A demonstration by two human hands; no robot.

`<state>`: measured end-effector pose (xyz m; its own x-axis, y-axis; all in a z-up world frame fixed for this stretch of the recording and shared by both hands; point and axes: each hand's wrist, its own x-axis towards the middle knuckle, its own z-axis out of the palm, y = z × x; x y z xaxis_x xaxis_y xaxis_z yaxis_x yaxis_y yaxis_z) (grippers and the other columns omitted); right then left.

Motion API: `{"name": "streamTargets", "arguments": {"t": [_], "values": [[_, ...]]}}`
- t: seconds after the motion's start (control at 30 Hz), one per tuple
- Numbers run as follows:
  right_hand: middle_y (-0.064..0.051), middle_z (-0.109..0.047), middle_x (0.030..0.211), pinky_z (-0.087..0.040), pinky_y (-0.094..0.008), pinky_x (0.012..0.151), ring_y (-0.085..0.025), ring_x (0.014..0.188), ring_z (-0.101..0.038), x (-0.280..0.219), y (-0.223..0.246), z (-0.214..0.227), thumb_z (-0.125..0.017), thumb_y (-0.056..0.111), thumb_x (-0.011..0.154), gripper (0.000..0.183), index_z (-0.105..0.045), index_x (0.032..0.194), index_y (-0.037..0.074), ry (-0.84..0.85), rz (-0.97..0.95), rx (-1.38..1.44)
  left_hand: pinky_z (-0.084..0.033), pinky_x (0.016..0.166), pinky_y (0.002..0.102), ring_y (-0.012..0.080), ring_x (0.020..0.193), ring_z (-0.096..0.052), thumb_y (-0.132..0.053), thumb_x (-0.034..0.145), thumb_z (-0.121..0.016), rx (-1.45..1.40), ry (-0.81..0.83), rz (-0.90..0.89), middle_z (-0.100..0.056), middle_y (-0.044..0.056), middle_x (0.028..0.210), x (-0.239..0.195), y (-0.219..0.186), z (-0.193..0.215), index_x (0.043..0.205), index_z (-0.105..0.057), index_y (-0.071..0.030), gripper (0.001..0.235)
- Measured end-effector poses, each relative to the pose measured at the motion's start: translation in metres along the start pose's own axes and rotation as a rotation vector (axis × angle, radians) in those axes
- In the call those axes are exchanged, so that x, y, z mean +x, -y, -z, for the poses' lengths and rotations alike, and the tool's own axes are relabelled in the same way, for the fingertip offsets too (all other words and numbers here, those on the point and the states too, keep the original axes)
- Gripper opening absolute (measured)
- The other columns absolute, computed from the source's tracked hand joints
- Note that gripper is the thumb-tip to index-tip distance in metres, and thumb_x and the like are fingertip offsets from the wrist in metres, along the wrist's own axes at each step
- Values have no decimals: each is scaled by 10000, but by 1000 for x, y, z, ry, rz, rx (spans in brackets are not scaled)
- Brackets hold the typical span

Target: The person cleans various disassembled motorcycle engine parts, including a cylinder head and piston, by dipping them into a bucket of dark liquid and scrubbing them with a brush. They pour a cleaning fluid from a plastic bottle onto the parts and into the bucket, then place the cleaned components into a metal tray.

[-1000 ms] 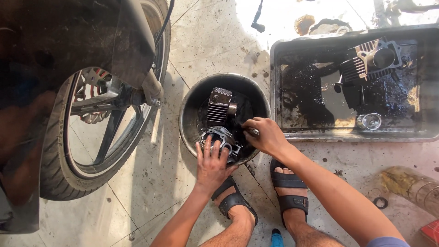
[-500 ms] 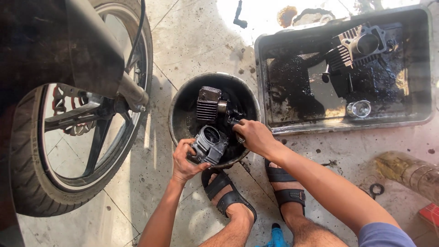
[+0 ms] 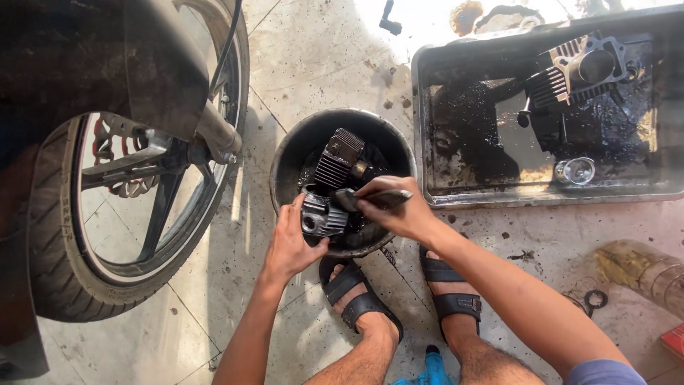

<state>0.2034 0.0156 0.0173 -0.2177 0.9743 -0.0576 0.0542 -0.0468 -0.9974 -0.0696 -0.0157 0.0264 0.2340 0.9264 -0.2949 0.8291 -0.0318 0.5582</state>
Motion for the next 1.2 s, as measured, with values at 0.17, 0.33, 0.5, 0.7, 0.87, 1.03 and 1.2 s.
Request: {"name": "streamTargets", "arguments": {"t": [0.17,0.33,0.5,0.7,0.87,1.03,1.2], "values": [[-169,-746,837,-575,-374,633,-308,782,-746,-5,7,-18,-770,147,792,179,-767,947,57,-21,60,88,-520,978,690,514,1267,-539,-412,613,-931,80,108,349,-353,278,1470,11,-42,7,1549,-226,5,1243],[-202,-751,827,-580,-407,653,-328,765,-732,-6,11,-5,-769,125,795,168,-775,933,29,10,0,98,-517,1007,569,454,1257,-537,-466,524,-901,251,-99,408,-474,236,1368,23,-34,-30,1510,-280,18,1261],[-135,-751,907,-582,-477,720,-382,830,-736,-12,-61,8,-758,135,813,195,-763,1008,122,13,-52,-385,-504,991,585,496,1205,-578,-263,563,-845,80,-140,297,-550,269,1289,8,-28,-5,1428,-408,33,1014],[-183,-735,982,-601,-533,862,-429,913,-737,-11,-38,-3,-709,-93,676,425,-725,1070,64,327,21,-712,-436,1094,533,485,1295,-531,-105,471,-791,-111,-97,53,-546,263,1350,-12,-22,15,1389,-448,36,990],[-145,-744,804,-622,-445,681,-358,747,-754,-11,53,10,-743,156,780,149,-762,914,94,101,92,-319,-362,1152,595,511,1367,-456,-85,473,-778,-222,-61,-26,-542,256,1358,-4,-34,17,1369,-452,32,960],[-136,-744,794,-639,-408,656,-314,725,-751,-21,47,-16,-715,161,816,107,-762,881,92,145,227,-130,-337,1170,585,496,1395,-421,-84,455,-766,-211,-15,-67,-528,234,1374,-1,-46,24,1382,-456,18,982],[-84,-751,857,-604,-380,666,-304,774,-753,-6,58,-7,-775,221,816,132,-764,915,135,-11,231,-157,-314,1185,597,487,1427,-390,-63,477,-745,-183,53,-29,-513,266,1394,-1,-57,33,1408,-448,42,982]]}}
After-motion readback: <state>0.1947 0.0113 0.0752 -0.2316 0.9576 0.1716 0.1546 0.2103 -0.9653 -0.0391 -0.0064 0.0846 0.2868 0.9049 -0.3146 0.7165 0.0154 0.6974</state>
